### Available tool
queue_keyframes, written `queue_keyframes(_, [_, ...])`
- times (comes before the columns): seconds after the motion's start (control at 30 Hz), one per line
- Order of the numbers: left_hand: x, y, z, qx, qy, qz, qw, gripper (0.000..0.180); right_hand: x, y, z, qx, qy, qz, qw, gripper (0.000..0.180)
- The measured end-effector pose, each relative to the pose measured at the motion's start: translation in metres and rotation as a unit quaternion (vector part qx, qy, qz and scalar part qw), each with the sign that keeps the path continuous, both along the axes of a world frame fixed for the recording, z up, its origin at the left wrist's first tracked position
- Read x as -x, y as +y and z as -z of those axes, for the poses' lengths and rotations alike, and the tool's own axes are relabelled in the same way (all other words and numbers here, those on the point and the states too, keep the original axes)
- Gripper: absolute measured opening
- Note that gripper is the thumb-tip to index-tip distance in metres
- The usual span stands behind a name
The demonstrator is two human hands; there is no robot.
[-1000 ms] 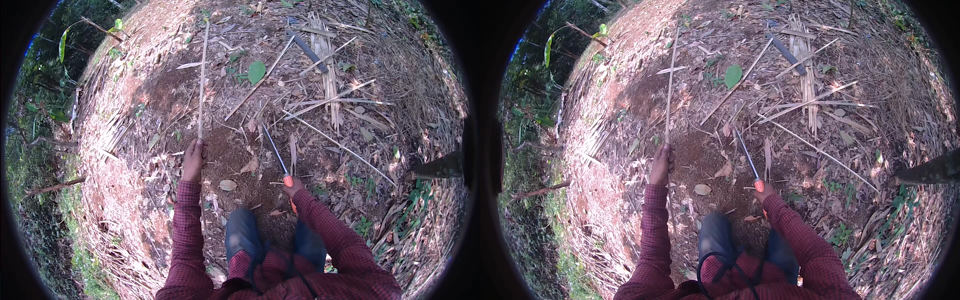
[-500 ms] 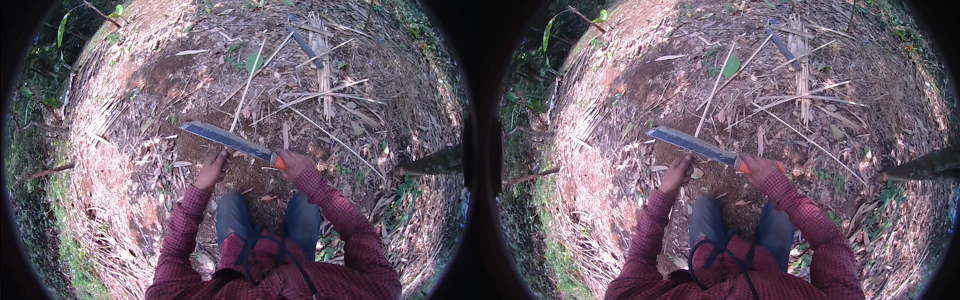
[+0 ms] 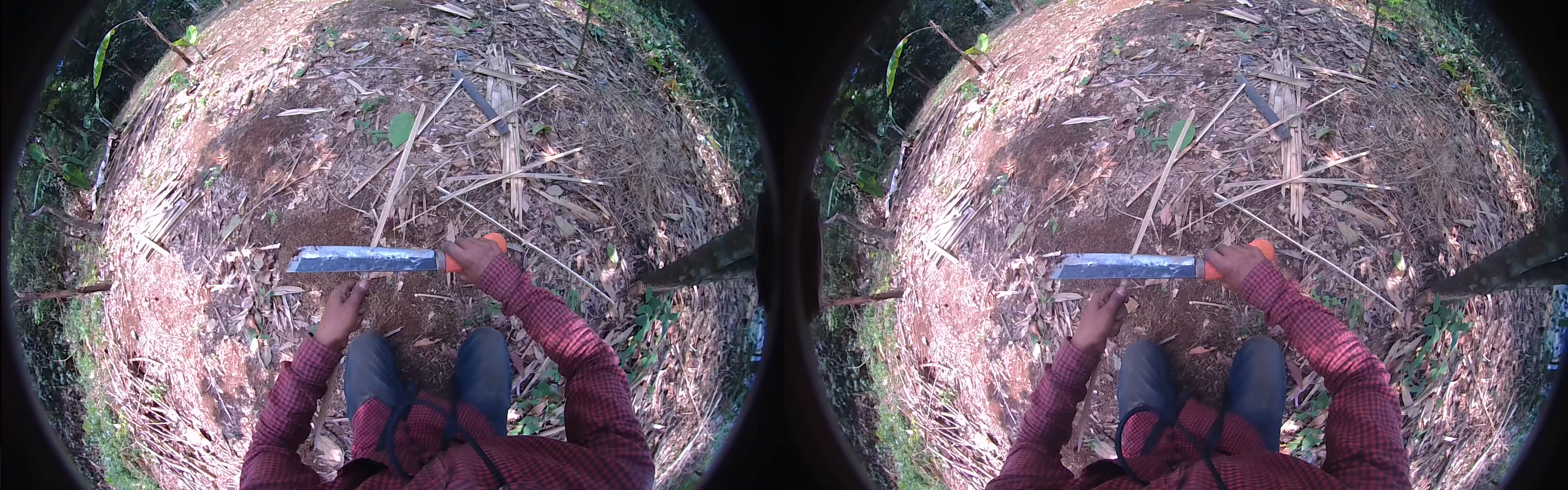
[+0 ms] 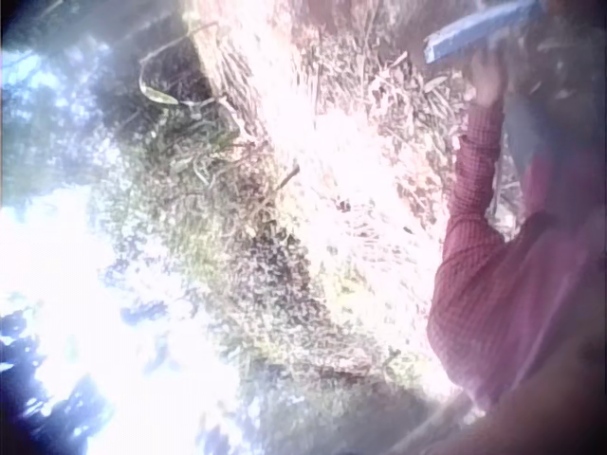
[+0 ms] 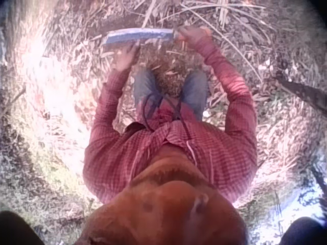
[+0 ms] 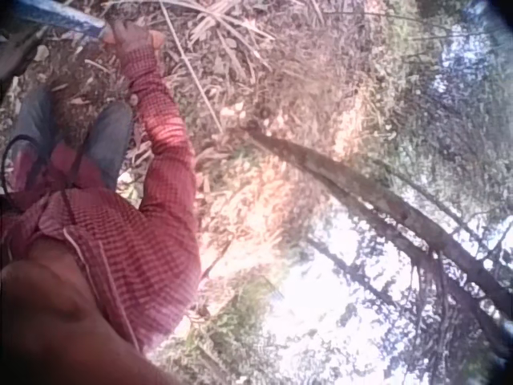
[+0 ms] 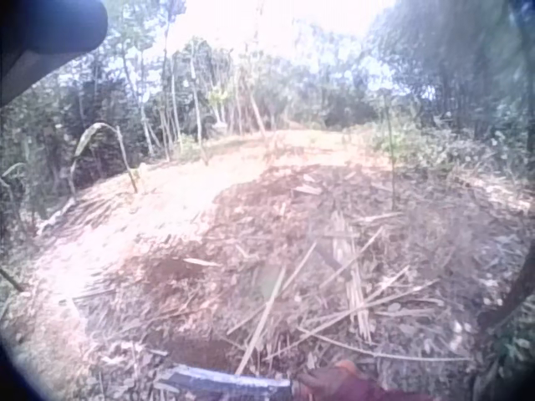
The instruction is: The person uses a machete to split a long bamboo stalk into thin strips. They hold the bamboo with their left hand and repeatedly strike it with the machete in their right hand, progressively reducing the stalk's thickness. The resulting strips are dropped onto the ground.
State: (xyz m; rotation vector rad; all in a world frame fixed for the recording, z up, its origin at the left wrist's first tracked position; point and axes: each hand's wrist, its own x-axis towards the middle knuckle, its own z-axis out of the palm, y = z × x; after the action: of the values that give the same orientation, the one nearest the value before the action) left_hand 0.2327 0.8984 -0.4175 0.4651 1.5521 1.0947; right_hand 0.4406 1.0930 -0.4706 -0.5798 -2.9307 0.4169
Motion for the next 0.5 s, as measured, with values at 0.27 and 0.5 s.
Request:
queue_keyframes(0.27, [-0.002,-0.012,-0.015,0.017,-0.076,0.001,0.997,0.024,-0.004,0.032,0.004,-0.029,-0.01,0.0,1.0,0.047])
queue_keyframes(0.5, [-0.015,-0.05,-0.028,0.065,-0.085,-0.016,0.994,0.021,-0.022,0.088,0.0,-0.008,-0.1,0.122,0.987,0.049])
